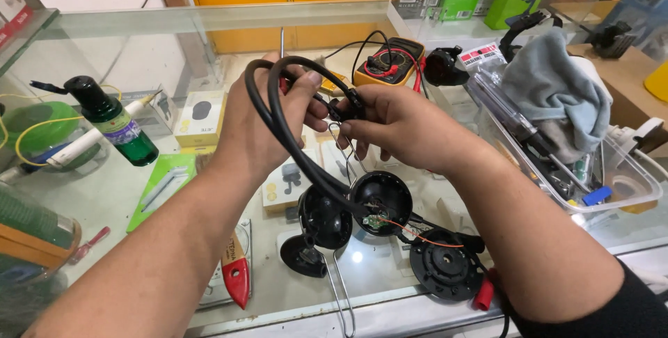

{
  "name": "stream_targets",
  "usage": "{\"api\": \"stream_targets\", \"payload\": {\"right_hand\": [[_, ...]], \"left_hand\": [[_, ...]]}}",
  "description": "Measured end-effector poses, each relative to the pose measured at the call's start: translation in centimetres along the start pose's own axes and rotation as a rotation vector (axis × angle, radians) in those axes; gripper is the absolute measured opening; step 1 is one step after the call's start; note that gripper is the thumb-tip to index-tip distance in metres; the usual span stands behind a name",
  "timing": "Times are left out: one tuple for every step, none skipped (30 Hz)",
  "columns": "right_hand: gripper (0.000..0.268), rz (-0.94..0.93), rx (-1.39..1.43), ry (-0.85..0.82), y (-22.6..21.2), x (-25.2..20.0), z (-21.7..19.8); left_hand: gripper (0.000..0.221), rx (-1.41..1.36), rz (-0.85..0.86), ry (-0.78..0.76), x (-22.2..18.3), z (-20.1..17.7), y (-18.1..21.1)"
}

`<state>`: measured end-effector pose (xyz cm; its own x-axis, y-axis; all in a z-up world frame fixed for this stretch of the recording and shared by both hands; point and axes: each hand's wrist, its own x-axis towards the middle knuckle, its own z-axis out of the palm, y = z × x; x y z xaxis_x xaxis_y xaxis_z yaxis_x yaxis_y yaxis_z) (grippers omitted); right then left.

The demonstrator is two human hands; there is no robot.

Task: Organizing and routing internal wiring of a headset using a small screwdriver.

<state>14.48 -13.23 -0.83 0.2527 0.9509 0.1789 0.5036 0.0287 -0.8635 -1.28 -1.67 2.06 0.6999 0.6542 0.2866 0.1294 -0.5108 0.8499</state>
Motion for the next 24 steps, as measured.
{"api": "stream_targets", "payload": {"right_hand": [[0.024, -0.002, 0.006, 0.001, -0.1, 0.0, 0.0], [0.022, -0.004, 0.012, 0.003, -0.2, 0.1, 0.1], [0.022, -0.005, 0.013, 0.007, 0.1, 0.2, 0.0], [0.022, -0.006, 0.019, 0.013, 0.3, 0.3, 0.0], [0.021, -0.007, 0.026, 0.021, 0.5, 0.4, -0.1], [0.021, -0.007, 0.027, 0.028, 0.8, 0.5, -0.2], [0.019, -0.004, 0.025, 0.027, 1.0, 0.7, -0.3], [0.017, -0.001, 0.024, 0.026, 1.2, 0.8, -0.2], [0.017, -0.002, 0.024, 0.023, 0.5, 0.5, -0.3], [0.017, 0.016, 0.033, 0.019, -0.1, 0.1, -0.3], [0.018, 0.034, 0.039, 0.013, -0.8, -0.2, -0.3], [0.018, 0.034, 0.038, 0.010, -0.9, -0.2, -0.3], [0.017, 0.059, 0.032, -0.004, -1.0, -0.3, -0.3], [0.017, 0.084, 0.026, -0.017, -1.0, -0.4, -0.3], [0.017, 0.086, 0.027, -0.018, -1.2, -0.5, -0.2], [0.021, 0.100, 0.039, -0.029, -1.3, -0.7, -0.2], [0.025, 0.113, 0.050, -0.043, -1.6, -0.8, -0.1], [0.025, 0.113, 0.048, -0.045, -1.2, -0.5, -0.1], [0.023, 0.097, 0.033, -0.052, -0.7, -0.3, 0.0], [0.022, 0.080, 0.018, -0.060, -0.3, -0.1, 0.0], [0.022, 0.082, 0.020, -0.062, -0.6, -0.2, 0.0], [0.024, 0.095, -0.003, -0.036, -0.9, -0.3, 0.1], [0.026, 0.108, -0.026, -0.010, -1.2, -0.4, 0.0], [0.026, 0.108, -0.026, -0.012, -1.2, -0.3, 0.0]], "left_hand": [[0.020, -0.093, -0.015, 0.021, -0.2, 0.2, 0.2], [0.021, -0.187, -0.030, 0.042, -0.4, 0.3, 0.3], [0.021, -0.185, -0.026, 0.039, -0.3, 0.5, 0.2], [0.020, -0.268, -0.042, 0.051, -0.3, 0.8, 0.1], [0.019, -0.350, -0.058, 0.061, -0.2, 1.0, 0.0], [0.019, -0.348, -0.054, 0.056, -0.1, 1.3, 0.1], [0.019, -0.376, -0.071, 0.069, -0.2, 1.4, 0.2], [0.019, -0.404, -0.088, 0.082, -0.2, 1.5, 0.2], [0.019, -0.403, -0.089, 0.084, -0.3, 1.3, 0.4], [0.019, -0.320, -0.062, 0.084, -0.3, 1.1, 0.5], [0.019, -0.238, -0.035, 0.085, -0.3, 0.9, 0.7], [0.019, -0.239, -0.036, 0.088, -0.1, 1.0, 0.3], [0.018, -0.255, -0.017, 0.078, 0.2, 1.2, -0.1], [0.018, -0.270, 0.002, 0.067, 0.4, 1.3, -0.5], [0.018, -0.271, 0.001, 0.066, 0.1, 1.4, -0.3], [0.019, -0.283, 0.013, 0.069, -0.1, 1.4, -0.1], [0.020, -0.295, 0.026, 0.075, -0.4, 1.4, 0.1], [0.020, -0.297, 0.025, 0.077, -0.3, 1.3, 0.1], [0.019, -0.270, 0.017, 0.073, -0.3, 1.3, 0.1], [0.019, -0.243, 0.010, 0.069, -0.3, 1.3, 0.0], [0.019, -0.243, 0.006, 0.070, -0.6, 1.2, 0.3], [0.020, -0.222, 0.030, 0.067, -0.8, 1.1, 0.5], [0.020, -0.200, 0.054, 0.064, -1.0, 0.9, 0.7], [0.020, -0.200, 0.052, 0.064, -0.7, 0.8, 0.5]]}}
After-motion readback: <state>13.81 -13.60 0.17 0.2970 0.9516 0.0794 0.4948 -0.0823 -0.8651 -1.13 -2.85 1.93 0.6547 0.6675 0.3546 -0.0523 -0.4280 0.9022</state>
